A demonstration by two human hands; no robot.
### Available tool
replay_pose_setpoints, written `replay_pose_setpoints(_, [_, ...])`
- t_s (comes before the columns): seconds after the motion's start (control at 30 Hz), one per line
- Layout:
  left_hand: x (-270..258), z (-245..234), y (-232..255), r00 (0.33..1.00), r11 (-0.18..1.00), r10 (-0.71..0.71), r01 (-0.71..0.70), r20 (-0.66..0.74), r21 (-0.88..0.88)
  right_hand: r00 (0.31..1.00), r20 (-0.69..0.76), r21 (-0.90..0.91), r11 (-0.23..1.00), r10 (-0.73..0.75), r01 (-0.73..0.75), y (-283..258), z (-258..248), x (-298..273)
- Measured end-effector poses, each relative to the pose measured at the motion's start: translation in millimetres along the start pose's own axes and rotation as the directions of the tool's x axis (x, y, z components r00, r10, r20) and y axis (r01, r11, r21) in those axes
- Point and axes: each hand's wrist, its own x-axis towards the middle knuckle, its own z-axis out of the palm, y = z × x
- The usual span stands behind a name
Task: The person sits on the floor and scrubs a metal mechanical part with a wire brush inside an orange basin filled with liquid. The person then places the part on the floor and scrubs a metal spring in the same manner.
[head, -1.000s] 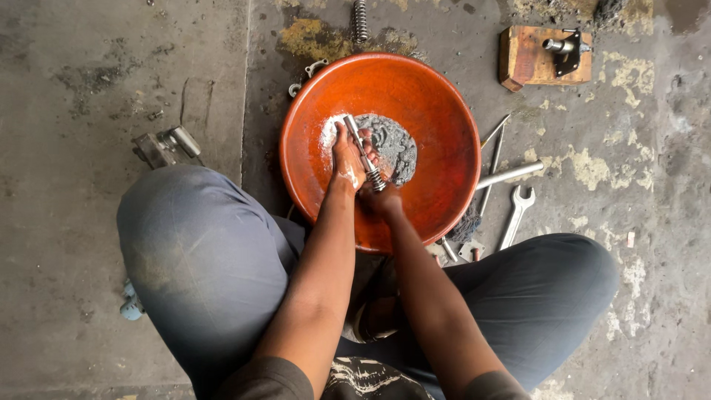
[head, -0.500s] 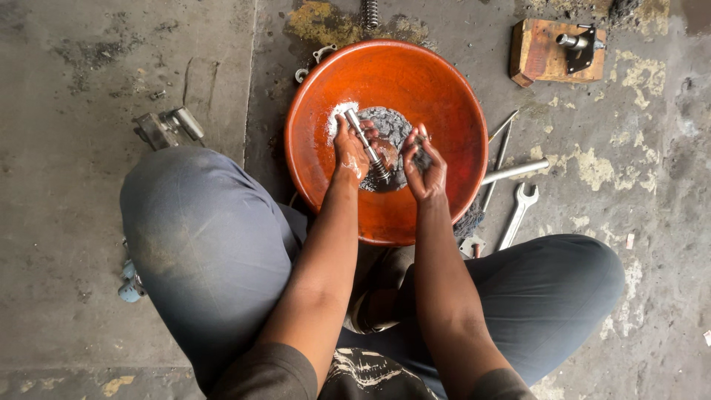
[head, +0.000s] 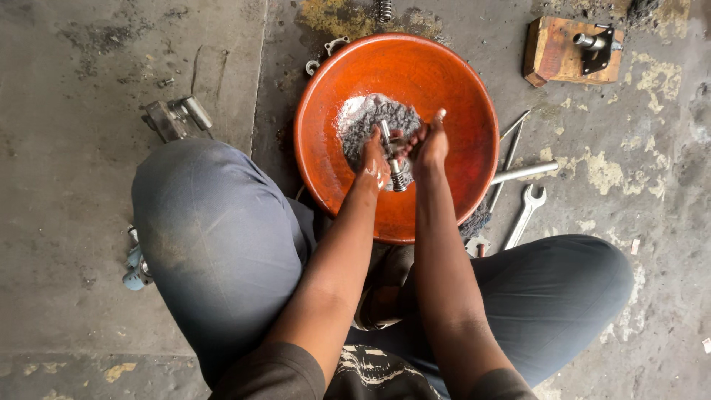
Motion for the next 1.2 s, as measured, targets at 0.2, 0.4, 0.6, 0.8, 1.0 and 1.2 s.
replay_pose_setpoints(0.2, [19.7, -17.6, 4.1, 0.997, 0.981, 0.036, -0.024, -0.061, 0.194, 0.679, 0.406, -0.887, -0.442, -0.612, 0.132, 73.7, -89.8, 12.9])
replay_pose_setpoints(0.4, [34.9, -41.8, -0.4, 0.987, 0.947, -0.073, 0.113, -0.143, 0.301, 0.995, -0.101, -0.994, 0.042, -0.023, -0.100, 81.1, -70.3, -15.6])
replay_pose_setpoints(0.6, [42.1, -49.1, 5.3, 0.980, 0.964, -0.073, 0.117, -0.185, 0.241, 0.832, 0.376, -0.916, -0.300, -0.408, 0.267, 102.7, -98.6, 1.2])
replay_pose_setpoints(0.8, [20.3, -23.3, 26.4, 0.944, 0.906, -0.080, 0.203, -0.321, 0.371, 1.000, 0.028, -0.724, 0.690, -0.007, 0.025, 104.8, -115.5, 15.4])
replay_pose_setpoints(1.0, [52.8, -54.3, 6.3, 0.974, 0.929, 0.139, -0.065, -0.181, 0.364, 0.945, -0.092, -0.211, 0.922, 0.313, -0.326, 26.9, -50.5, -17.2])
replay_pose_setpoints(1.2, [54.6, -68.1, -4.5, 0.939, 0.925, 0.012, 0.120, -0.344, 0.359, 0.956, 0.251, -0.931, 0.231, -0.151, 0.281, 48.9, 2.3, -32.7])
